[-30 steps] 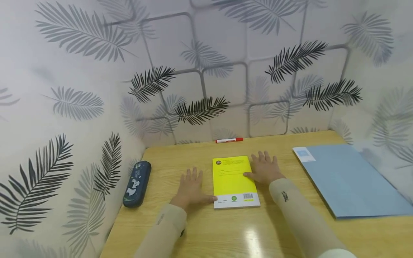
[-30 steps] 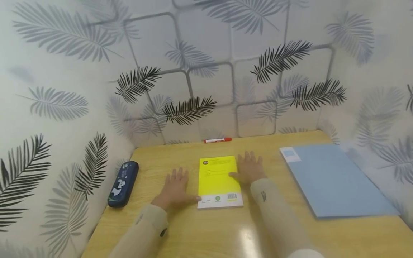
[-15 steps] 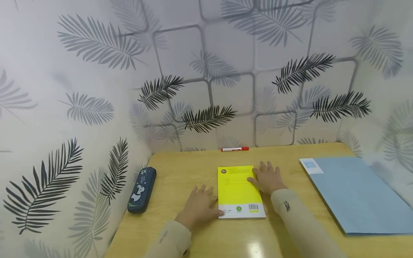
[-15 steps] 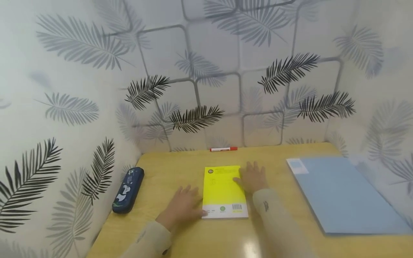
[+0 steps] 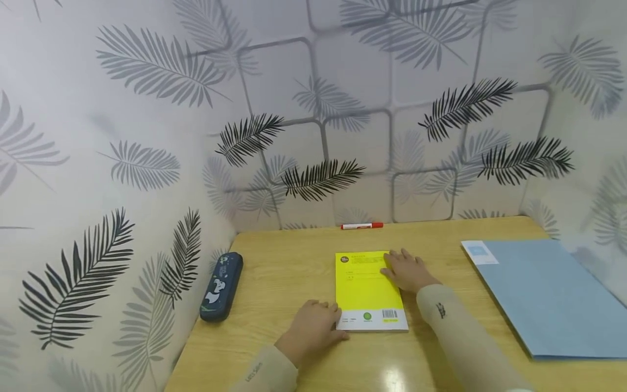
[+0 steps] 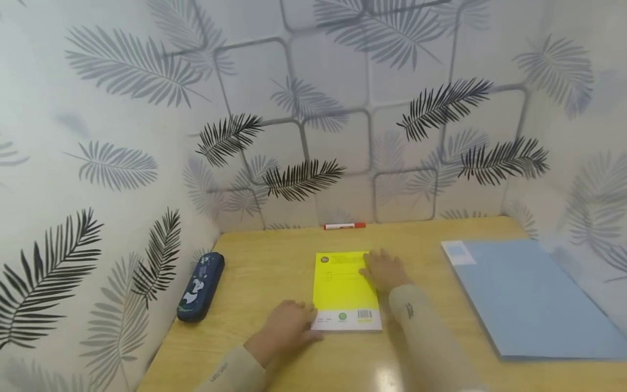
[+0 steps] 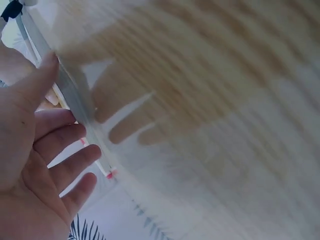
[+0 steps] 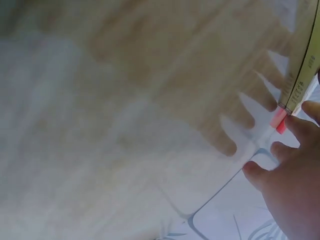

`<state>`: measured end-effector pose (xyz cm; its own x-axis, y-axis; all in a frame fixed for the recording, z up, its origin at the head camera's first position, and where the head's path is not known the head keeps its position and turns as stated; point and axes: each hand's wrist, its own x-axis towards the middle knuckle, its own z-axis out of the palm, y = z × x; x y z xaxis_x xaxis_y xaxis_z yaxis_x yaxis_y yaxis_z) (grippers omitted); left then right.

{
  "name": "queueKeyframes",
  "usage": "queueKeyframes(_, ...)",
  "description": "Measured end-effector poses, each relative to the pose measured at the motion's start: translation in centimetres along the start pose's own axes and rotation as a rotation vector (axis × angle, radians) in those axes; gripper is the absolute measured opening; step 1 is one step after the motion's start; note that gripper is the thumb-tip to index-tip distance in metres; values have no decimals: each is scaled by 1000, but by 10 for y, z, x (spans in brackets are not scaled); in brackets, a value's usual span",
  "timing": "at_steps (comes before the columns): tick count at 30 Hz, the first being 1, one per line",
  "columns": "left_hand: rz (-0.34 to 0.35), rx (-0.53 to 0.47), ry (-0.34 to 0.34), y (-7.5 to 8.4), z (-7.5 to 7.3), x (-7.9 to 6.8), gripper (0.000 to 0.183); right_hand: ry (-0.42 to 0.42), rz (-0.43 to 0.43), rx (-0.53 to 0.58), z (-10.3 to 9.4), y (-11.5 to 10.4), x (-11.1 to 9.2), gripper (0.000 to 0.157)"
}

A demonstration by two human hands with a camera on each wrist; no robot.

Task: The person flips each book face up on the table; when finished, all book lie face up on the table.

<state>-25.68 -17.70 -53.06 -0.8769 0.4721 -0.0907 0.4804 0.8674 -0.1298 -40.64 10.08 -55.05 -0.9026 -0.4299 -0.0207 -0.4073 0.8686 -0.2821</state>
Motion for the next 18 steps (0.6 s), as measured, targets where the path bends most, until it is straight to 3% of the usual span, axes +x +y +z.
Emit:
queueKeyframes(6, -1, -28, 11, -4, 2, -1, 43, -92, 23, 62, -3, -1, 10, 65)
queueKeyframes(12, 15, -26, 38, -5, 1, -2, 43, -95, 96, 109, -11, -11, 17, 66)
queueKeyframes(18, -5, -32, 25, -4, 0, -3, 45, -90, 134, 104, -10, -15, 27, 71)
